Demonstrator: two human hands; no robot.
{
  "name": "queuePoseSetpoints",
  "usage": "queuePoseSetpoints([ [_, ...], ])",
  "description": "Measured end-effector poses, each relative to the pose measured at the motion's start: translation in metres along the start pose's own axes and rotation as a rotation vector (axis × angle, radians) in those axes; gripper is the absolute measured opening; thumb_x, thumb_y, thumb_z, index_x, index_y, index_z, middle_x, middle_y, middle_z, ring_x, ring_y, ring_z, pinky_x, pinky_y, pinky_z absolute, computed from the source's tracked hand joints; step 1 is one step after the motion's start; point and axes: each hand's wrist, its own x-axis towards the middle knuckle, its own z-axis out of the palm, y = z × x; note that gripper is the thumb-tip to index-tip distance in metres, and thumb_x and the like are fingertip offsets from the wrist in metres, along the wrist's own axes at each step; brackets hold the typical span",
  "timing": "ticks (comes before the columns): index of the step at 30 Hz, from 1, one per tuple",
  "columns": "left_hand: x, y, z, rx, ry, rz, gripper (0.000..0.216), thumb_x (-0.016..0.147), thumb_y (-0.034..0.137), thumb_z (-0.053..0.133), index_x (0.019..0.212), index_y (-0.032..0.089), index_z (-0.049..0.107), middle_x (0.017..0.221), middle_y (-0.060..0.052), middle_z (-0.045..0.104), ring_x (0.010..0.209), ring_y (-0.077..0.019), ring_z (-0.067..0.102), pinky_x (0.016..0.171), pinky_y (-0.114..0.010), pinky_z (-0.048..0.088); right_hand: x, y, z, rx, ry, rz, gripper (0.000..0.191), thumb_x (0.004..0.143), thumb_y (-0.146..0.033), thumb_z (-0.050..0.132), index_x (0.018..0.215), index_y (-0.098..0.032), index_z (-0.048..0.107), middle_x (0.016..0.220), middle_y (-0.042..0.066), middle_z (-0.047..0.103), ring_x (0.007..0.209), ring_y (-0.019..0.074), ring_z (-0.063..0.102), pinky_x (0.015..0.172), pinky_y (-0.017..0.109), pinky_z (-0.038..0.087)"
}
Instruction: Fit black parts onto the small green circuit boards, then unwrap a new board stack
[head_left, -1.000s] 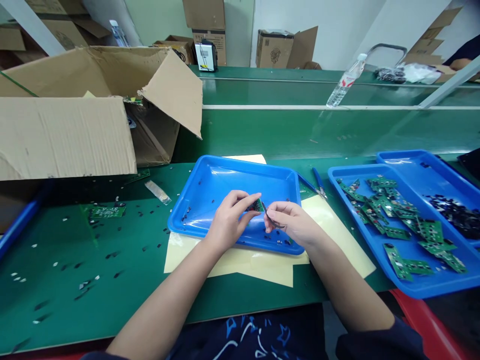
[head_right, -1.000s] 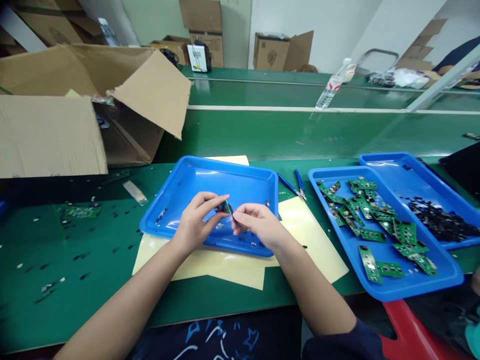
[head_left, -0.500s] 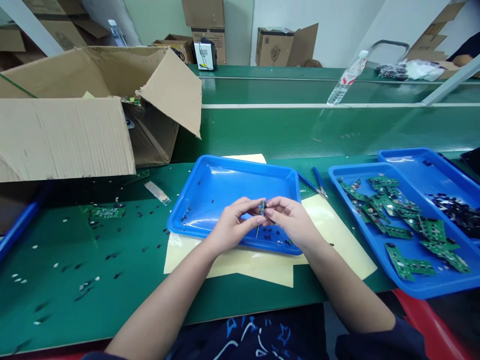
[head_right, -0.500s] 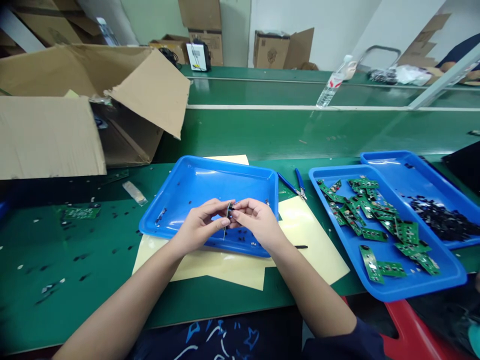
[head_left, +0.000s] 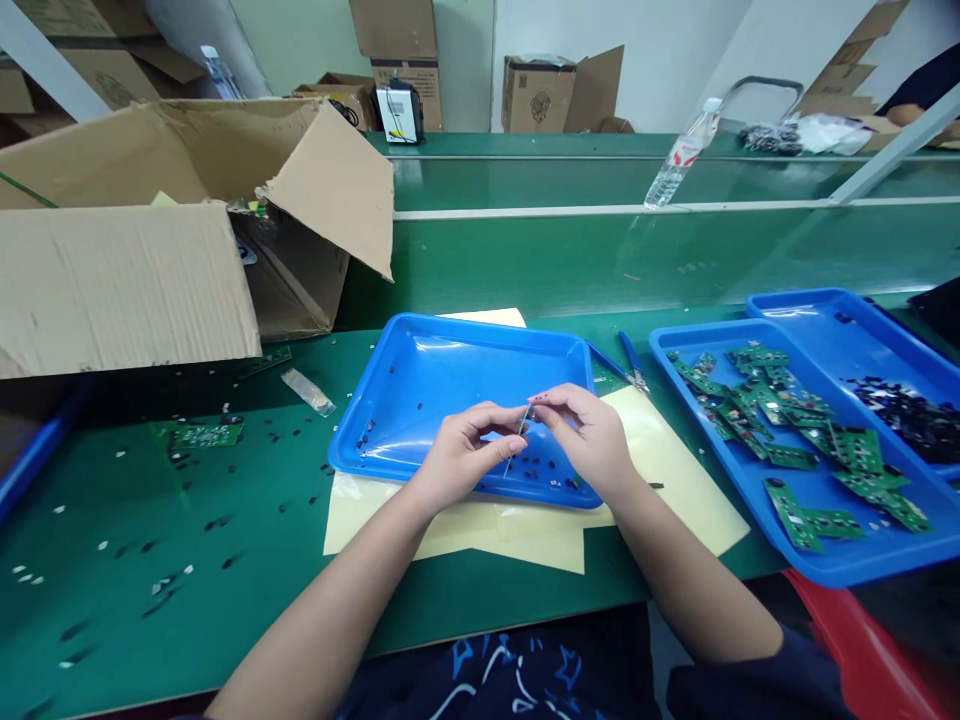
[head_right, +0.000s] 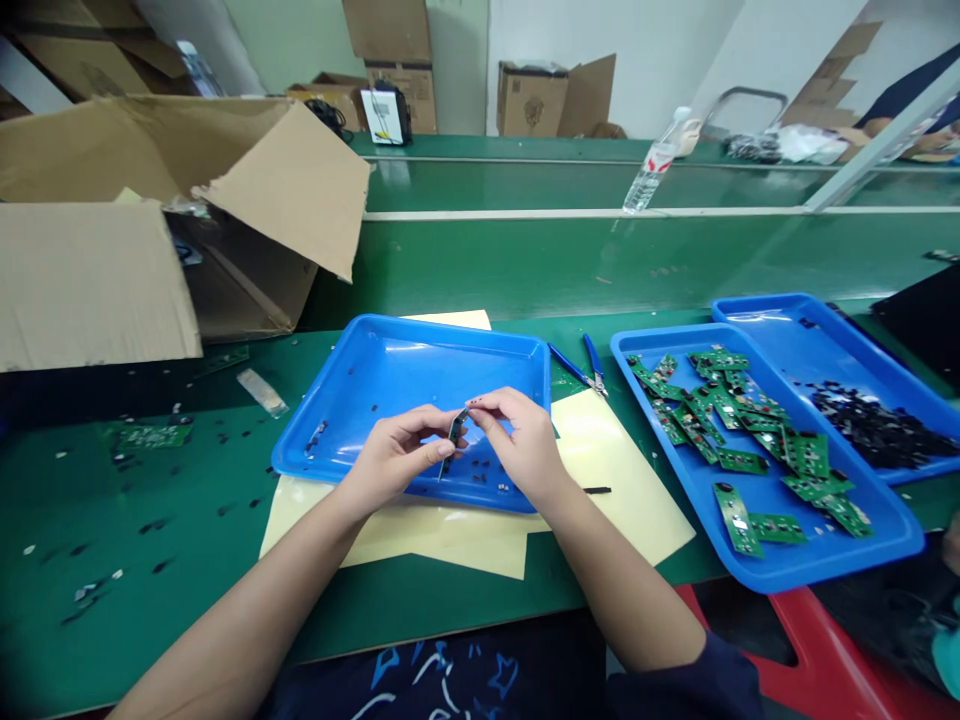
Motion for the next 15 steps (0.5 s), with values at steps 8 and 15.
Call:
queuePoseSetpoints([
  [8,0.000,0.005,-0.007,-0.003,-0.129,-0.025,0.026,0.071,0.026,0.072,0.093,0.014,0.067,0.085,-0.006,0.065,0.079,-0.0144,0.061,0.074,-0.028,0.051,-0.001,-0.001,-0.001,-0.076,0.214,-0.298,0.027,0.083,-0.014,0.052,0.109,-0.021,0.053,0.108,0.011,0.061,0.089,0.0195,0.063,0.081,0.040,0.053],
  [15,0.002,0.003,-0.013,0.446,-0.007,0.374,0.026,0.076,0.023,0.067,0.102,0.018,0.066,0.092,-0.007,0.061,0.085,-0.0169,0.059,0.080,-0.032,0.050,0.000,-0.006,-0.006,0.145,-0.003,0.089,0.013,0.079,-0.032,0.060,0.076,-0.019,0.059,0.075,0.003,0.065,0.070,0.0168,0.063,0.066,0.030,0.053],
])
